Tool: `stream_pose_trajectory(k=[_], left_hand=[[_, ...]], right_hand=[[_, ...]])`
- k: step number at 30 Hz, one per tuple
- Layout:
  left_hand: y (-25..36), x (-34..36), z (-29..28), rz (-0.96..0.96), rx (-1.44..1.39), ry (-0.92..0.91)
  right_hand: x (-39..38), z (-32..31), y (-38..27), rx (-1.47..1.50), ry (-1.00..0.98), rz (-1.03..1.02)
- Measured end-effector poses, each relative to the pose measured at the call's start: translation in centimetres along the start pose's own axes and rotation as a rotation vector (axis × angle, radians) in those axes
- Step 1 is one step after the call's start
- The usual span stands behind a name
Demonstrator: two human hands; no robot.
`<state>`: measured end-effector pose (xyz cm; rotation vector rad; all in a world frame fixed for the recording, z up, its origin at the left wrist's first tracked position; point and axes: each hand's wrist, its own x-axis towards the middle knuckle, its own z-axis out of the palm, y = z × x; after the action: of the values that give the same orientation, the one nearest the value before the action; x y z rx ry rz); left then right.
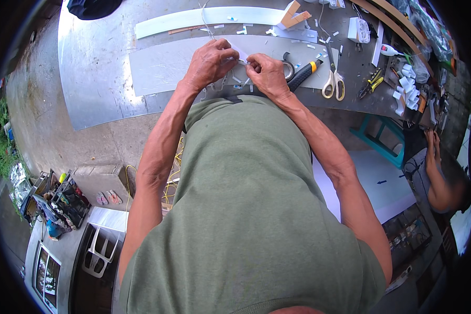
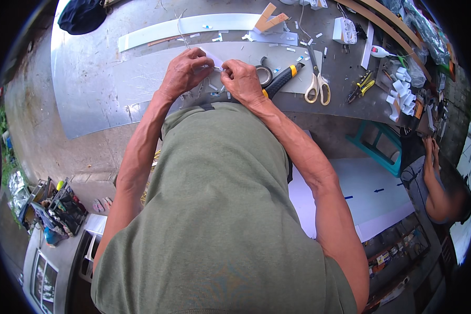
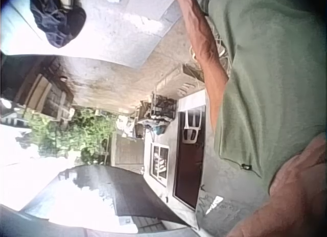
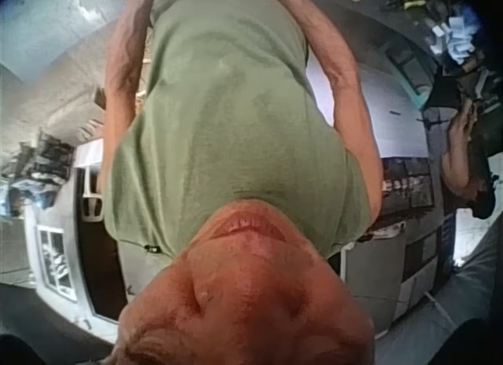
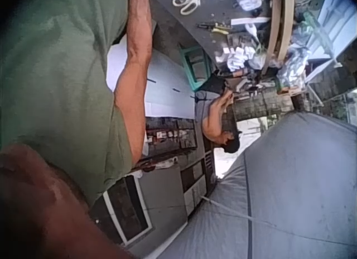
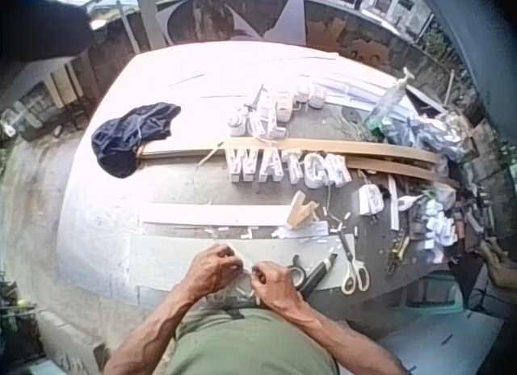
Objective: The user is seen connecting wires to a sign.
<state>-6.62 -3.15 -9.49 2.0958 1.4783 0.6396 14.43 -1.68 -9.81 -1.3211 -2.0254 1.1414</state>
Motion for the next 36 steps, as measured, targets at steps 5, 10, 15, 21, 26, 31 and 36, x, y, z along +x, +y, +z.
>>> stream_pose_trajectory(k=[5,10,15,21,26,31,36], left_hand=[[0.05,-0.03,0.19,0.001,0.027,0.003],[0.04,-0.07,0.64,0.019,0.096,0.034],[0.31,-0.11,0.88,-0.007,0.114,0.044],[0.48,-0.14,0.95,-0.011,0.134,0.055],[0.45,-0.06,0.93,0.005,0.121,0.084],[0.49,-0.09,0.70,0.001,0.123,0.047],[0.59,-0.06,0.87,0.003,0.113,0.069]], right_hand=[[0.03,0.07,0.15,-0.002,0.014,-0.009],[0.09,0.01,0.06,0.003,0.024,0.002],[0.08,0.14,0.19,-0.034,0.071,0.008],[-0.07,0.00,0.24,-0.001,0.066,0.055],[-0.08,-0.05,0.22,0.011,0.071,0.076],[-0.12,-0.04,0.62,-0.003,0.081,0.013],[-0.25,-0.30,-0.08,0.113,0.055,0.170]])
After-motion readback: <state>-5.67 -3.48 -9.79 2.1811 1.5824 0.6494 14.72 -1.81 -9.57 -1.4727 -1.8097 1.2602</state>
